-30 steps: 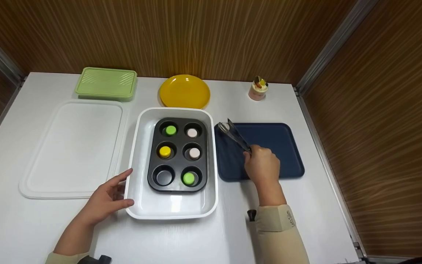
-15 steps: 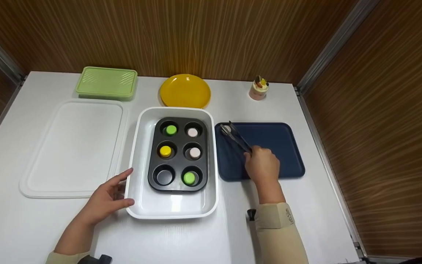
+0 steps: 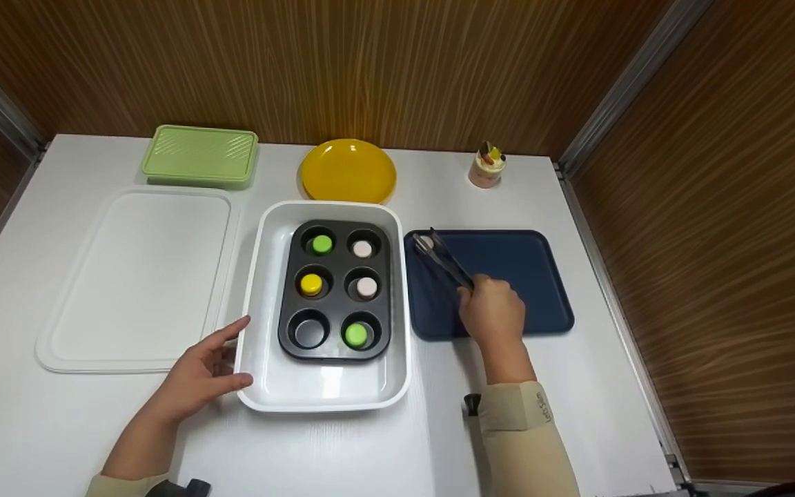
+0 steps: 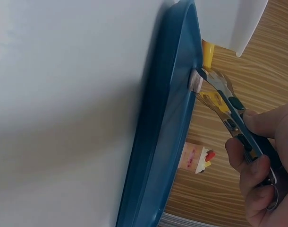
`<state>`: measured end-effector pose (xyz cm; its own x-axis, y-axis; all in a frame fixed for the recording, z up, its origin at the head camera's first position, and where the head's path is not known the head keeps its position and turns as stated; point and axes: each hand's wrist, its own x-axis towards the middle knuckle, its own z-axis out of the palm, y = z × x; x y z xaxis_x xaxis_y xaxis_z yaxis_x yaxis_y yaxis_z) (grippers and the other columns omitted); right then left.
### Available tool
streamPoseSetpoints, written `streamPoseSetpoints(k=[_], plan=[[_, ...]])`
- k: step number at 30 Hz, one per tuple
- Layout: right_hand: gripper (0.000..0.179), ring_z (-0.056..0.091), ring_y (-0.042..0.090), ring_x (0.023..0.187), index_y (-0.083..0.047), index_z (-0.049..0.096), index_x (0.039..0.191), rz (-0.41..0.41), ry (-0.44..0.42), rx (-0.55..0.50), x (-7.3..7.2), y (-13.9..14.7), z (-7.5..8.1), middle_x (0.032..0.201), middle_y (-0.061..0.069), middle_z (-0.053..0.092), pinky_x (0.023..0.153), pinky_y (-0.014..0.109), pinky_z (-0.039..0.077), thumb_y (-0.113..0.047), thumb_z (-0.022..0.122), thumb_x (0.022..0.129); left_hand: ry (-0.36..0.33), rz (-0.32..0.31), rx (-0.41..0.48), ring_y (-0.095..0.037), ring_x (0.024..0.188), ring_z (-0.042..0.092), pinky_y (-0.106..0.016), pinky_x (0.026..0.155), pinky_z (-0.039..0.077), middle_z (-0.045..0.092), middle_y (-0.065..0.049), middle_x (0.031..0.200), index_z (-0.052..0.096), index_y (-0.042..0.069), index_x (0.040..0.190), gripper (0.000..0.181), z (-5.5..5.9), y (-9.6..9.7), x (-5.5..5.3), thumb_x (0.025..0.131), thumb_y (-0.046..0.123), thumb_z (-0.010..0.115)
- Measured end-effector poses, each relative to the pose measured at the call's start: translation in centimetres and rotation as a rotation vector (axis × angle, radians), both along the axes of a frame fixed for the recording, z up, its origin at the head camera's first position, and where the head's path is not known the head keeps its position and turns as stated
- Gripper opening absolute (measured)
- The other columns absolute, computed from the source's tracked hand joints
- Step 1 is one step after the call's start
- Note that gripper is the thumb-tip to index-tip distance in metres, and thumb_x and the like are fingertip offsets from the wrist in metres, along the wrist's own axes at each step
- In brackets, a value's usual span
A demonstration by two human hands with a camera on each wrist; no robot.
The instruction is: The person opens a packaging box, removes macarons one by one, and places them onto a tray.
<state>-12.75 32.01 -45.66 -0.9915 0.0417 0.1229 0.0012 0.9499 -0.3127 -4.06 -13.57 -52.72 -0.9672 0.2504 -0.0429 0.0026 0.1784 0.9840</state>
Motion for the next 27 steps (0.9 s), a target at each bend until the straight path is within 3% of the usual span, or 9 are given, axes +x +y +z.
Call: streamPoseSetpoints(k=[15,27], plan=[[0.030,0.068,0.039,0.072,0.004,0.075,0.114,-0.027,0.034,-0.033,0.5,0.0,0.4,0.089,0.023,0.074,0.065,0.059,0.052,-0.022,0.070,0.100,-0.014,0.001,0.020,-0.030,0.106,0.065,-0.029,0.078,0.049,0.062,-0.019,0.139,0.049,0.008,0.159,0.090,-0.1,0.0,0.0,0.081,0.009,0.092],[0.029,0.069,0.040,0.070,0.007,0.074,0.111,-0.006,0.147,-0.053,1.1,-0.6,1.1,0.088,0.024,0.074,0.064,0.060,0.053,-0.018,0.073,0.098,-0.003,0.002,0.000,-0.029,0.104,0.065,-0.029,0.078,0.049,0.061,-0.019,0.140,0.049,0.009,0.159,0.090,-0.2,0.0,0.0,0.081,0.012,0.093]])
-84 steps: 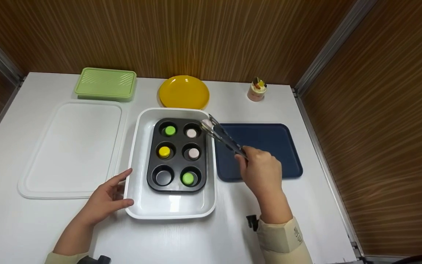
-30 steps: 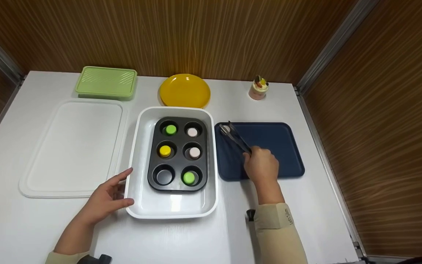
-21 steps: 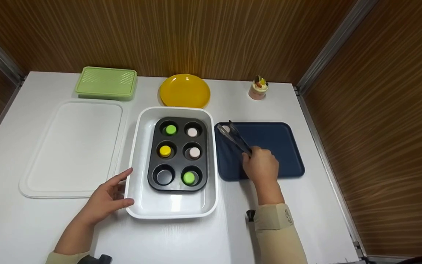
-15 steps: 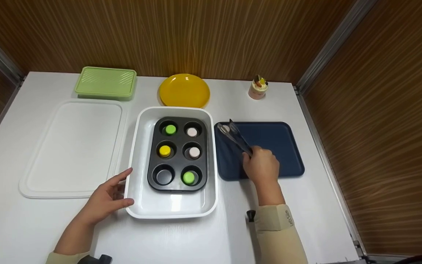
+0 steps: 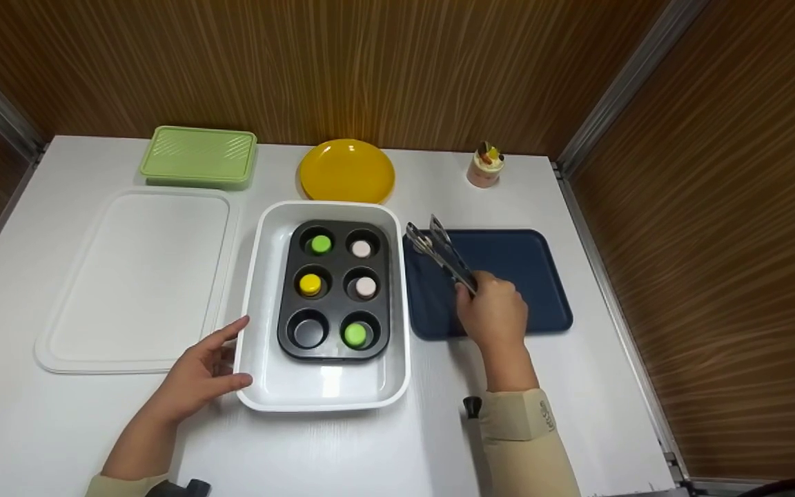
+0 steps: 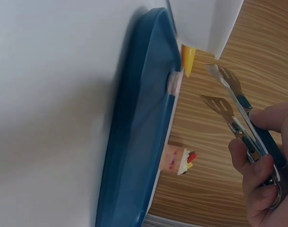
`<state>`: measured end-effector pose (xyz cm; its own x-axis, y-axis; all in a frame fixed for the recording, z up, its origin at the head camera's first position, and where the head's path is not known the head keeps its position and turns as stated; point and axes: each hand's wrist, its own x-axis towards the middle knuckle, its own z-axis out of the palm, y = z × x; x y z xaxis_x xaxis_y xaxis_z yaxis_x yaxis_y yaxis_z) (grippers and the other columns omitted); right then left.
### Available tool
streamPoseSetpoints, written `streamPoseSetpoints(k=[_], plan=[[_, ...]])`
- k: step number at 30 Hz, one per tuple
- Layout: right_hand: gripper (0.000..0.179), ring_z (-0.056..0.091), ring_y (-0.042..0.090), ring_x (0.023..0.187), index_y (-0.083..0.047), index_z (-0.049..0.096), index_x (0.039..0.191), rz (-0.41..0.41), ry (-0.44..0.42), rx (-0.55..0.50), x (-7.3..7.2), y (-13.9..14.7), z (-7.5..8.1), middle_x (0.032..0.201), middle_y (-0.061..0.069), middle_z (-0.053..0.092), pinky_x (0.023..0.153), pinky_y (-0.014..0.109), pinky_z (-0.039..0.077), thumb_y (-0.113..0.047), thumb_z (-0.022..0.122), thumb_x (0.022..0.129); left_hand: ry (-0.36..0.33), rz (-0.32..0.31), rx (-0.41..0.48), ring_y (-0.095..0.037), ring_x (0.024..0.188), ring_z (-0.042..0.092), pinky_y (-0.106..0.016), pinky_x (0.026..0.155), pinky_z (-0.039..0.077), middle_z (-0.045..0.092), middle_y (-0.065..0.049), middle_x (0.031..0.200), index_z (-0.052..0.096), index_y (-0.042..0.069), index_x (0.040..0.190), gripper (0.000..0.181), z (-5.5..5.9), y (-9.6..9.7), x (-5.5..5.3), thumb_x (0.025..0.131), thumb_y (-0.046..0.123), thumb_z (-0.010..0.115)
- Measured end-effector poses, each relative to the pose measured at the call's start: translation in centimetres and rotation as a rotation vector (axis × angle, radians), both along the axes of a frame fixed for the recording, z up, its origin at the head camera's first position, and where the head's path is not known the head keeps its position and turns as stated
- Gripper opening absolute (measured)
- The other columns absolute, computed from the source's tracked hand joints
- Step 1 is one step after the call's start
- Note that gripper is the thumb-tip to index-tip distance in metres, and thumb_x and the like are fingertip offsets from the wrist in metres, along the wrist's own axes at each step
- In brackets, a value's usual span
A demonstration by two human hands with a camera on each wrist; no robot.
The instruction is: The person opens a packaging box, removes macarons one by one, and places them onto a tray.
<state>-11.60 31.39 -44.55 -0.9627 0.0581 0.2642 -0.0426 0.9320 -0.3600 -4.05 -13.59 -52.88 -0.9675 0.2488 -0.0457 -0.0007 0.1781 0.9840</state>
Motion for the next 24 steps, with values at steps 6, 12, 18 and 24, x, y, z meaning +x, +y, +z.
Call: streamPoseSetpoints(k=[6,12,18,24], plan=[[0.031,0.069,0.043,0.074,0.006,0.073,0.115,-0.005,0.052,-0.021,0.4,-0.9,0.6,0.092,0.026,0.074,0.067,0.063,0.052,-0.019,0.074,0.097,0.003,0.000,-0.001,-0.028,0.102,0.064,-0.029,0.078,0.049,0.062,-0.018,0.139,0.049,0.009,0.159,0.090,0.0,0.0,0.0,0.081,0.010,0.093],[0.034,0.069,0.043,0.072,0.005,0.071,0.117,0.019,0.121,-0.037,0.6,-2.0,1.1,0.092,0.024,0.075,0.065,0.062,0.051,-0.019,0.078,0.095,-0.010,0.008,0.007,-0.029,0.105,0.065,-0.030,0.079,0.050,0.061,-0.019,0.141,0.049,0.010,0.159,0.090,0.1,0.1,0.0,0.081,0.006,0.092],[0.030,0.067,0.037,0.064,0.004,0.073,0.112,0.104,0.196,-0.045,1.1,-3.6,1.7,0.084,0.019,0.075,0.059,0.059,0.051,-0.015,0.083,0.091,-0.009,0.004,0.012,-0.031,0.105,0.066,-0.029,0.078,0.050,0.061,-0.020,0.140,0.049,0.009,0.159,0.089,0.1,0.1,0.0,0.081,0.006,0.092],[0.026,0.069,0.037,0.065,0.001,0.076,0.109,0.188,0.233,-0.058,1.7,-5.6,2.1,0.083,0.017,0.075,0.061,0.060,0.052,-0.013,0.084,0.089,-0.009,0.004,0.017,-0.031,0.105,0.065,-0.029,0.078,0.049,0.061,-0.020,0.141,0.049,0.009,0.159,0.089,0.0,0.1,0.0,0.081,0.007,0.092]])
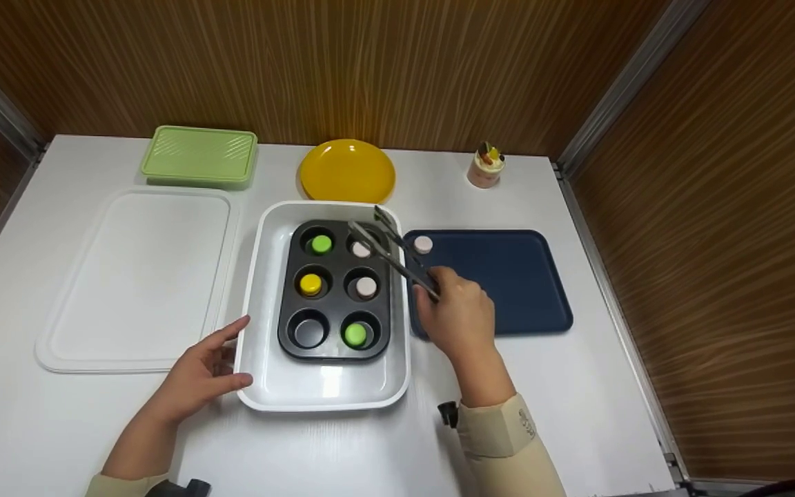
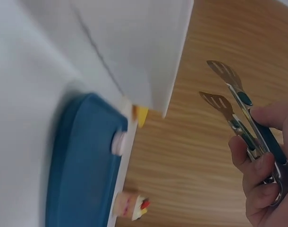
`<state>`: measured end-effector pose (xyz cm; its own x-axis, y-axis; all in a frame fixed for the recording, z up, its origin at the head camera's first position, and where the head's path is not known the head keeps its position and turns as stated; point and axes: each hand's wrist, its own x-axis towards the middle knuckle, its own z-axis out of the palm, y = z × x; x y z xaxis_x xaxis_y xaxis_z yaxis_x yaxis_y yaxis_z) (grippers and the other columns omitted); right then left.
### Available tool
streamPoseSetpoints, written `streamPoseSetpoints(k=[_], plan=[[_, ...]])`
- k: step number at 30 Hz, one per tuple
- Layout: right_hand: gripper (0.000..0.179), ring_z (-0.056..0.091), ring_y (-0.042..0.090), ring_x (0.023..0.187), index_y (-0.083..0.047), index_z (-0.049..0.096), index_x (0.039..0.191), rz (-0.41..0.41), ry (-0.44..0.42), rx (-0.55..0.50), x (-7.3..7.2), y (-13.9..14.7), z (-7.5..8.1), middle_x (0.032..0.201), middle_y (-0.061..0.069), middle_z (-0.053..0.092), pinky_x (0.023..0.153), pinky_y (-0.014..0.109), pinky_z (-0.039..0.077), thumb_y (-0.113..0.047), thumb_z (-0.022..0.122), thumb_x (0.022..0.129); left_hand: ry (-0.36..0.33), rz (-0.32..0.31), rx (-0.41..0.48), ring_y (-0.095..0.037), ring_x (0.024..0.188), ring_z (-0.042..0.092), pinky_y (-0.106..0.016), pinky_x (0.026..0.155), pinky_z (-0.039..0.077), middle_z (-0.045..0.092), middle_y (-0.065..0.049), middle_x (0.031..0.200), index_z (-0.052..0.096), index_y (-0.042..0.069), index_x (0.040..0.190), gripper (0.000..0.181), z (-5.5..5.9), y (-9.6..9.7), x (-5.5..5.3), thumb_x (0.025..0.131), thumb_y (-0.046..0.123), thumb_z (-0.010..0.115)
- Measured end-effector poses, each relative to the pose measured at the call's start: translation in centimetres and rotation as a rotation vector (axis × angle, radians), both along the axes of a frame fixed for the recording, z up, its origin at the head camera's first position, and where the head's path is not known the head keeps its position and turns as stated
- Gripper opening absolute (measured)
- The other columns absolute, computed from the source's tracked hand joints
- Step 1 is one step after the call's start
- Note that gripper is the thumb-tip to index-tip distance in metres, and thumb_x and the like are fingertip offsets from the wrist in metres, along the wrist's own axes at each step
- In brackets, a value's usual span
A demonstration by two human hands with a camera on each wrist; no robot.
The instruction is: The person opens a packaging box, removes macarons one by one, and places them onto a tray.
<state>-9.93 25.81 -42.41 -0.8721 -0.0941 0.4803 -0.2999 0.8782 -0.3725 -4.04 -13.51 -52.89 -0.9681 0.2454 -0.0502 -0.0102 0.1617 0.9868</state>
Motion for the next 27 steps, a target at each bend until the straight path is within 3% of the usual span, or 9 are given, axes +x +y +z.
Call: streamPoseSetpoints(k=[14,27], plan=[[0.023,0.072,0.032,0.072,0.000,0.079,0.106,0.159,-0.043,0.036,0.3,-2.9,0.1,0.089,0.015,0.077,0.064,0.052,0.056,-0.011,0.086,0.087,0.002,-0.007,-0.011,-0.029,0.104,0.065,-0.029,0.079,0.049,0.061,-0.019,0.140,0.049,0.009,0.159,0.089,0.1,-0.1,0.0,0.081,0.009,0.092],[0.018,0.072,0.031,0.072,-0.005,0.080,0.101,0.202,-0.110,0.108,0.4,-4.8,-0.1,0.087,0.008,0.077,0.061,0.053,0.055,-0.015,0.085,0.088,0.005,-0.001,-0.022,-0.026,0.101,0.064,-0.029,0.079,0.049,0.063,-0.018,0.137,0.049,0.010,0.160,0.091,0.1,0.0,0.0,0.081,0.013,0.093]])
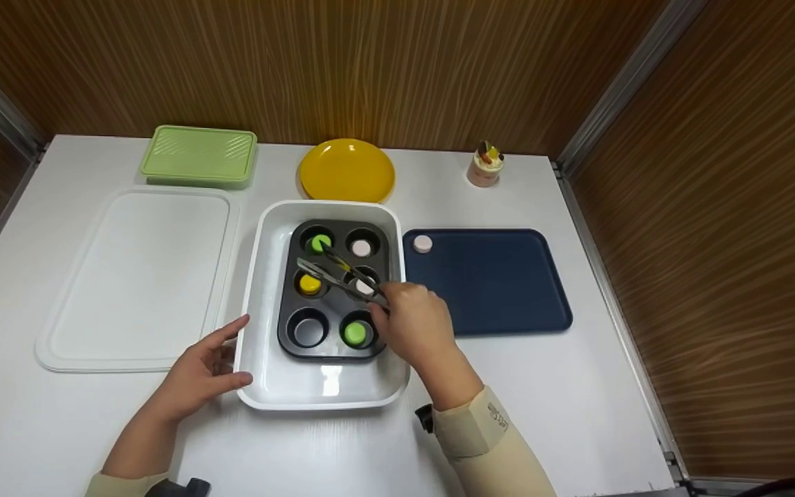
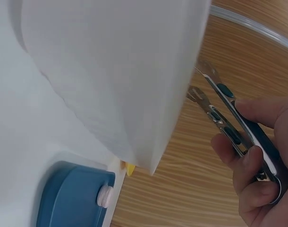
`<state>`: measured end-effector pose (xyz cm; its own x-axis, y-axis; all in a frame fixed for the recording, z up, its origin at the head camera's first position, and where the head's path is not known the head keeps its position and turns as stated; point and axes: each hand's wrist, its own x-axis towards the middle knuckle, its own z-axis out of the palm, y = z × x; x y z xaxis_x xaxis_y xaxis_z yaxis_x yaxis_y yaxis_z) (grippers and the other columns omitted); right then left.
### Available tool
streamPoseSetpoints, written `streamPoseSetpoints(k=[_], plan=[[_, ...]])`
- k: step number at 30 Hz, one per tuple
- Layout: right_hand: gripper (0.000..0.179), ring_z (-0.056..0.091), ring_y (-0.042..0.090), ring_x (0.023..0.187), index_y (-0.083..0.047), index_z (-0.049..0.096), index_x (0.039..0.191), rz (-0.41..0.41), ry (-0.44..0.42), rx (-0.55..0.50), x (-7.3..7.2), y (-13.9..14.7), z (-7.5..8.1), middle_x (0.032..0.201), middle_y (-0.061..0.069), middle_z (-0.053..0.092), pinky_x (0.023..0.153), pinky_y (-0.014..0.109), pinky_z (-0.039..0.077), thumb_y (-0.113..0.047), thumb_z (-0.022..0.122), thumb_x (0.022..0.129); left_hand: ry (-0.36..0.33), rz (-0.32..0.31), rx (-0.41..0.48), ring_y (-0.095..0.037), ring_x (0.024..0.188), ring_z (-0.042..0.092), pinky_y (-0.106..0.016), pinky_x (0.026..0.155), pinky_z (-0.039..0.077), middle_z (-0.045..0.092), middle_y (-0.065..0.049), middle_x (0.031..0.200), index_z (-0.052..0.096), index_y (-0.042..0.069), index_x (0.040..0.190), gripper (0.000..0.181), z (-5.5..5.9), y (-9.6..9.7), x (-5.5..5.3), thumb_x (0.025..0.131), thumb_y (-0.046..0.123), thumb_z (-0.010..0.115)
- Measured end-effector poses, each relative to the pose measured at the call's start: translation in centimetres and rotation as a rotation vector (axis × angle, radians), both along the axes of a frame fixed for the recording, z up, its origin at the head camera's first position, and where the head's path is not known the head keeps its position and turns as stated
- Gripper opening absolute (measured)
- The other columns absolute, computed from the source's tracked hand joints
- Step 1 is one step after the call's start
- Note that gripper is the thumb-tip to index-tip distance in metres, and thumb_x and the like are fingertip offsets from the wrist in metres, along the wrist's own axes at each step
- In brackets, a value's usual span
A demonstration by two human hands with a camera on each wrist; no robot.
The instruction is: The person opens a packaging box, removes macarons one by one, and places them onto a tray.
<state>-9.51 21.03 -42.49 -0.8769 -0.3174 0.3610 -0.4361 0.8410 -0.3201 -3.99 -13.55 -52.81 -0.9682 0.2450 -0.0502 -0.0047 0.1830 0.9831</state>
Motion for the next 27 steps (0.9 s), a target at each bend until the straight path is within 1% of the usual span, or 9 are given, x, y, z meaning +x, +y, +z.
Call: streamPoseSetpoints(k=[6,13,15,21,27], plan=[[0.015,0.071,0.030,0.070,-0.007,0.079,0.099,0.003,-0.043,0.043,0.1,-0.6,-0.1,0.084,0.006,0.075,0.060,0.054,0.054,-0.016,0.084,0.088,0.004,0.007,-0.003,-0.024,0.099,0.063,-0.029,0.079,0.049,0.064,-0.017,0.134,0.050,0.010,0.159,0.089,0.0,0.1,0.0,0.080,0.012,0.093],[0.011,0.067,0.029,0.067,-0.010,0.076,0.093,-0.002,-0.109,0.090,0.1,-1.2,-0.2,0.077,0.003,0.071,0.058,0.053,0.051,-0.018,0.084,0.090,0.022,0.001,0.029,-0.023,0.099,0.064,-0.029,0.077,0.049,0.063,-0.016,0.135,0.051,0.008,0.157,0.087,-0.2,0.0,0.0,0.081,0.011,0.093],[0.012,0.068,0.029,0.068,-0.010,0.077,0.095,-0.006,-0.120,0.106,0.1,-1.3,-0.2,0.079,0.003,0.072,0.059,0.053,0.052,-0.019,0.084,0.090,0.019,0.001,0.026,-0.024,0.099,0.064,-0.028,0.077,0.049,0.063,-0.017,0.134,0.051,0.008,0.158,0.088,-0.2,0.1,0.0,0.081,0.011,0.093],[0.009,0.067,0.028,0.067,-0.013,0.077,0.092,-0.022,-0.148,0.127,0.0,-1.5,-0.3,0.076,0.002,0.070,0.059,0.053,0.051,-0.020,0.083,0.091,-0.004,-0.001,0.009,-0.028,0.104,0.065,-0.030,0.079,0.049,0.064,-0.017,0.133,0.049,0.010,0.160,0.090,0.0,0.1,0.0,0.081,0.010,0.093],[0.010,0.069,0.029,0.070,-0.013,0.077,0.092,-0.015,-0.163,0.136,-0.1,-1.7,-0.3,0.078,0.002,0.071,0.061,0.054,0.053,-0.020,0.084,0.091,-0.010,0.000,0.007,-0.028,0.105,0.065,-0.030,0.080,0.049,0.064,-0.017,0.134,0.048,0.009,0.160,0.090,0.0,0.1,0.0,0.081,0.011,0.093]])
